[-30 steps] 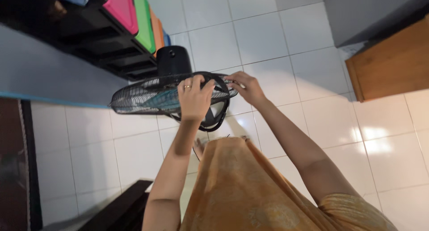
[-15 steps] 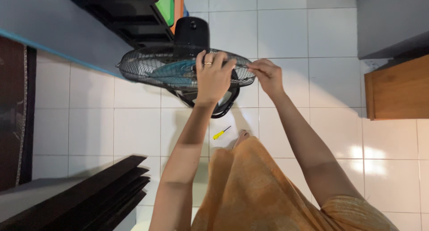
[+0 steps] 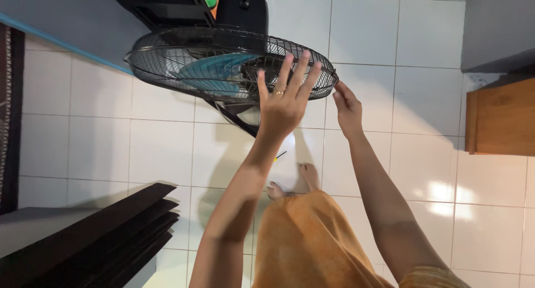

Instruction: The person reassembles a standing electric fan by hand, attaching the front wire cage to the fan head and securing it. They then plug the fan's power cord into a wall outlet and test the fan by turning it on.

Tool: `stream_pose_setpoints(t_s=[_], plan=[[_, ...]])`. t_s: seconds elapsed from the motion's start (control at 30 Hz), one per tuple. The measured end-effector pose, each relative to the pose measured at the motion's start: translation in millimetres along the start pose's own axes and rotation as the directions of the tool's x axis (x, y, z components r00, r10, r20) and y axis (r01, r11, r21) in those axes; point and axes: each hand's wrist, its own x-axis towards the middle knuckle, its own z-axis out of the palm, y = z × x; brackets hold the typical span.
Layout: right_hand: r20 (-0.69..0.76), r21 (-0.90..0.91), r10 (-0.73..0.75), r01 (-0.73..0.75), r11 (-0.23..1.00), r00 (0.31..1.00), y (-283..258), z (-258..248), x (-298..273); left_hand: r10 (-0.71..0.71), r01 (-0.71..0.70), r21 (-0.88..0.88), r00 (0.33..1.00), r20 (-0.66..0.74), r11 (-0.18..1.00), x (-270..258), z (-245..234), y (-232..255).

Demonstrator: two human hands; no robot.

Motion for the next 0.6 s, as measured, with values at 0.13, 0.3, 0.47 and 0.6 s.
stream_pose_setpoints(t_s=[0.13, 0.3, 0.47, 0.6], plan=[[-0.062, 0.119, -0.010, 0.017, 0.993, 0.998, 15.9, 0.2, 10.7, 0.034, -0.034, -0.002, 0.999, 0.008, 0.999, -47.1, 31.0, 14.8], [-0.020, 0.145, -0.078, 0.080, 0.986, 0.997, 21.1, -10.4, 27.0, -0.118, 0.175, -0.570, 0.984, 0.137, 0.803, -163.8, 83.3, 64.9], [-0.009, -0.057, -0.135, 0.134, 0.989, 0.991, 17.2, -15.4, 29.6, -0.506, 0.284, -0.647, 0.436, 0.744, -0.707, -246.3, 207.4, 117.7], [-0.060, -0.287, -0.206, 0.181, 0.941, 0.977, 12.5, -14.9, 23.3, -0.274, -0.202, -0.244, 0.138, 0.952, -0.948, -267.6, 296.5, 126.5]])
